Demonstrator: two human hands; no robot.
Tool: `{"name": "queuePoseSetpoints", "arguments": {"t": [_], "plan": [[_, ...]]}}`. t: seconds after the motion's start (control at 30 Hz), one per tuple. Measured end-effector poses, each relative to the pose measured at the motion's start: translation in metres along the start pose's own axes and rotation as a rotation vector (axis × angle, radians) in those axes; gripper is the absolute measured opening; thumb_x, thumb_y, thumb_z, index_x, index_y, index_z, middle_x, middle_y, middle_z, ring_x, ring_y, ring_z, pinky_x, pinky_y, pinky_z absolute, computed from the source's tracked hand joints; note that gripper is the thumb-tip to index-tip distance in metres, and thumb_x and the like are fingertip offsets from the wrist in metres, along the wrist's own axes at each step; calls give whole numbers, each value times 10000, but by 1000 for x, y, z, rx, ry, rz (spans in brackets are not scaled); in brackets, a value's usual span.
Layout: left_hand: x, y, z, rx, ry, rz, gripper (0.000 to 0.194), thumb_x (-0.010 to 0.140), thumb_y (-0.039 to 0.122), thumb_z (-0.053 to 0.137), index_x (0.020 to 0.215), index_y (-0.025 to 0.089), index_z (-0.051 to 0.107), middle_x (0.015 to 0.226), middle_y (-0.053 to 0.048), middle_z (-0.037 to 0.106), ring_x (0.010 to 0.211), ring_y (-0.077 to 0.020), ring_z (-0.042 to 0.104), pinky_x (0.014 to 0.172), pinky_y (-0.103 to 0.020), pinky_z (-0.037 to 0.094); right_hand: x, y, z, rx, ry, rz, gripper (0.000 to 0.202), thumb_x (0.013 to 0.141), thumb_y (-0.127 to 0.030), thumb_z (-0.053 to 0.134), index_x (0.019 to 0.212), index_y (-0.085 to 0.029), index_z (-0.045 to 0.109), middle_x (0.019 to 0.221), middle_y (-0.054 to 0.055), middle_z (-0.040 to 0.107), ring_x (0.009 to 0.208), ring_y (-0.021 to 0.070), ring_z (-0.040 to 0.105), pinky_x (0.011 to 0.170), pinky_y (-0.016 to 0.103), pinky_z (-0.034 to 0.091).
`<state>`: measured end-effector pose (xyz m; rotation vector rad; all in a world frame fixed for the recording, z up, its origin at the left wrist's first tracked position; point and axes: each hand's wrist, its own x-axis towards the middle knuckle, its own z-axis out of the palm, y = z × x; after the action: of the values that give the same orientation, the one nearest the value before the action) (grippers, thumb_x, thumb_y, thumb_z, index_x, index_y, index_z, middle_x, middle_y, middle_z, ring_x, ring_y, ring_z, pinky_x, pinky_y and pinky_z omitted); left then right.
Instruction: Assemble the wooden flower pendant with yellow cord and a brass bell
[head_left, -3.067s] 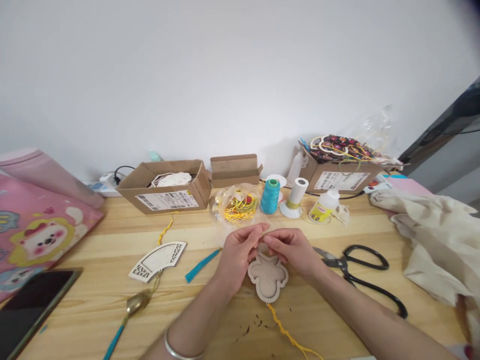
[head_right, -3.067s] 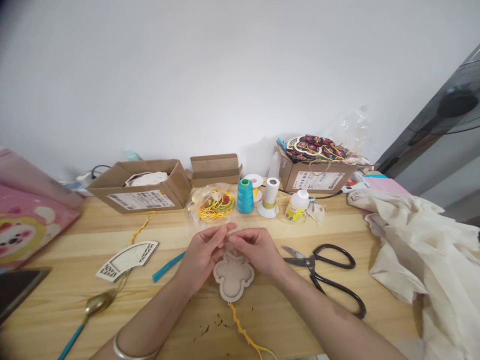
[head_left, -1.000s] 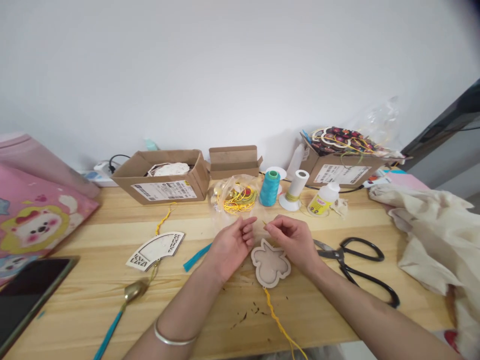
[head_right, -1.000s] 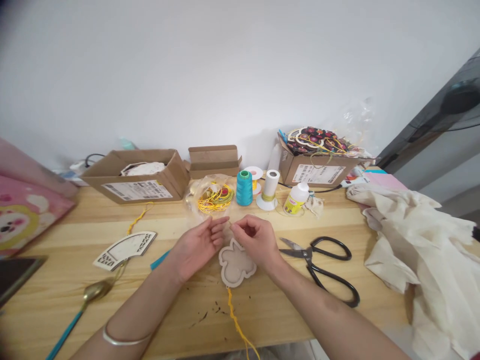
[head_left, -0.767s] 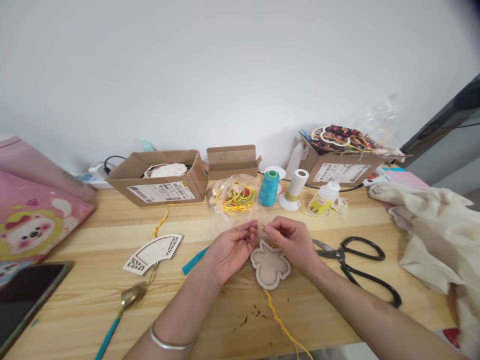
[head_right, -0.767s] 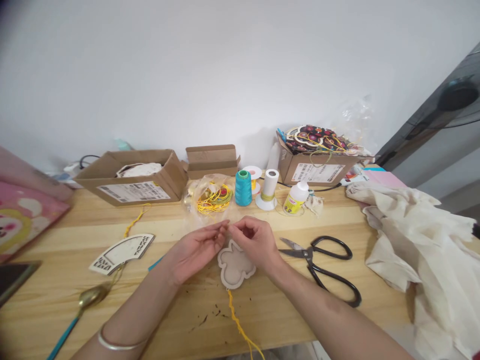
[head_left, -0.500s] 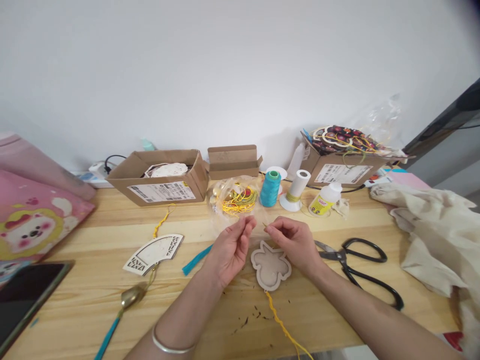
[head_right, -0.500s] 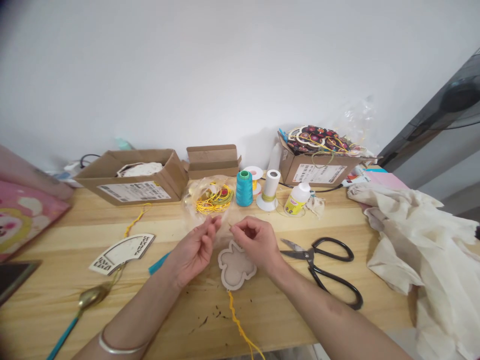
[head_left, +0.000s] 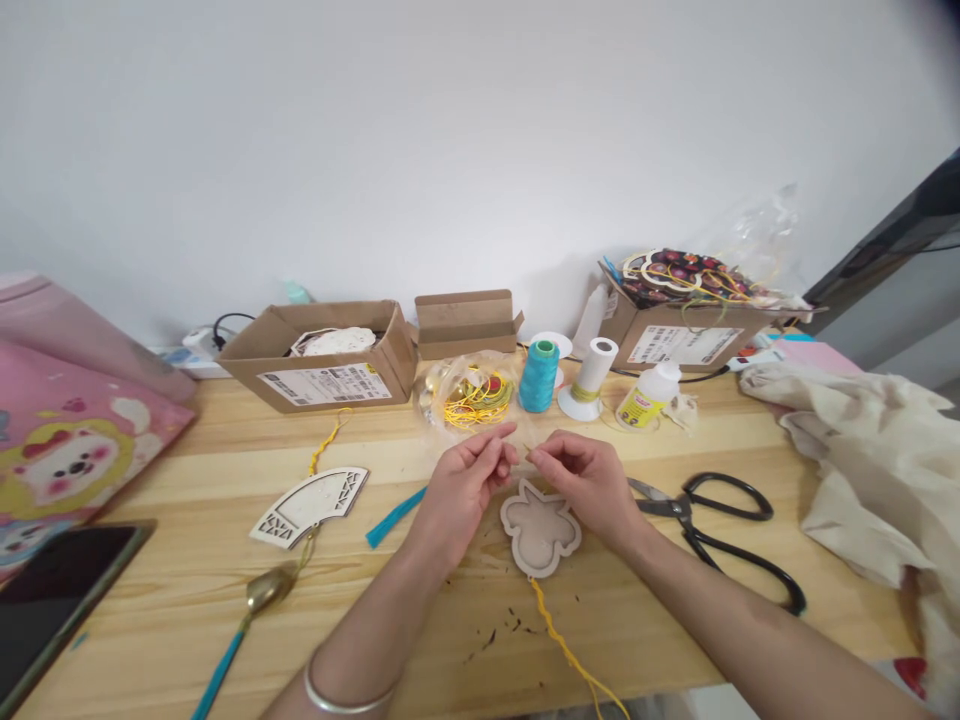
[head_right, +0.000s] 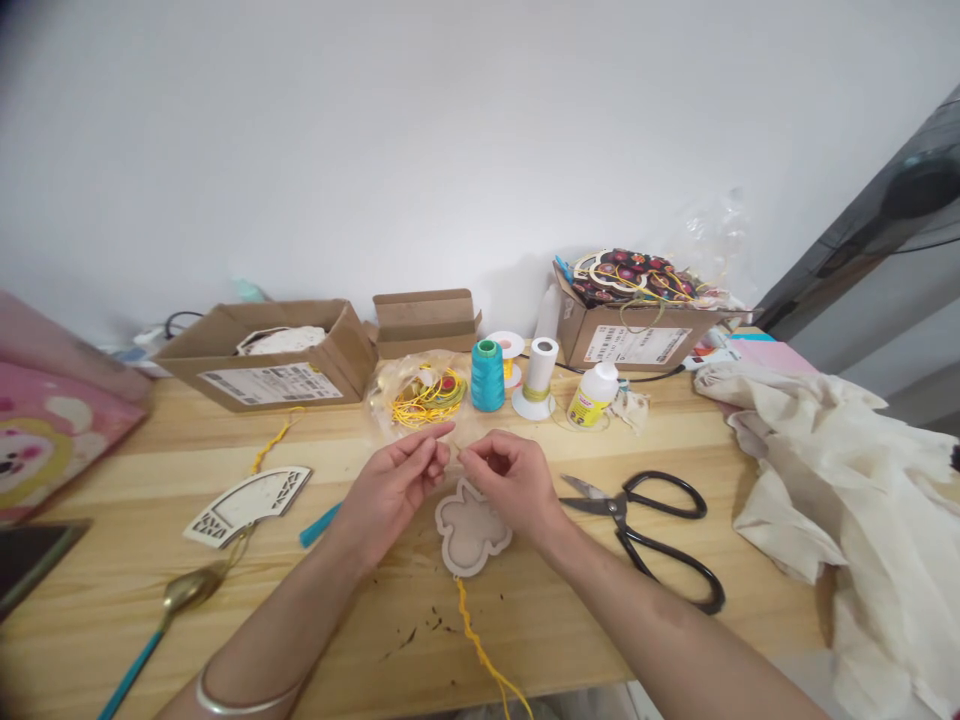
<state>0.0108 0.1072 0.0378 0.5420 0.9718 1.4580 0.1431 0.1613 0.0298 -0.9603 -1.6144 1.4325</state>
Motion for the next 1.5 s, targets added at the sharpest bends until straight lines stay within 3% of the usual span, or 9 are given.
{"name": "queuePoseSetpoints", "arguments": {"t": [0.1,0.27,0.6,1.5], "plan": [[1,0,0,30,36,39,239,728,226,622,947,146,572,746,-20,629,625,-60,510,627,-182,429,0,-2,0,-9,3,-21,203,666,-330,595,593,-142,569,511,-35,464,442,59,358,398,186,296],[5,-2,-1,-53,70,-27,133,680,198,675,752,114,601,763,-33,647,605,-40,527,583,-134,437,-1,-4,0,-18,-19,-71,177,680,-298,590,590,-146,570,522,-34,462,452,62,367,401,187,305],[8,-11,0,-260,40,-141,147,657,132,688,801,110,661,699,-15,637,599,-51,570,595,-145,495,-4,-9,-1,-178,-33,-200,157,708,-214,547,576,-140,586,538,-12,516,486,73,426,443,189,346],[5,-8,3,-40,8,-38,213,627,138,707,836,164,675,719,3,663,650,-54,587,670,-161,475,-4,-11,-1,-148,-18,-51,158,666,-242,540,538,-150,544,487,-30,492,449,70,412,421,186,345]]}}
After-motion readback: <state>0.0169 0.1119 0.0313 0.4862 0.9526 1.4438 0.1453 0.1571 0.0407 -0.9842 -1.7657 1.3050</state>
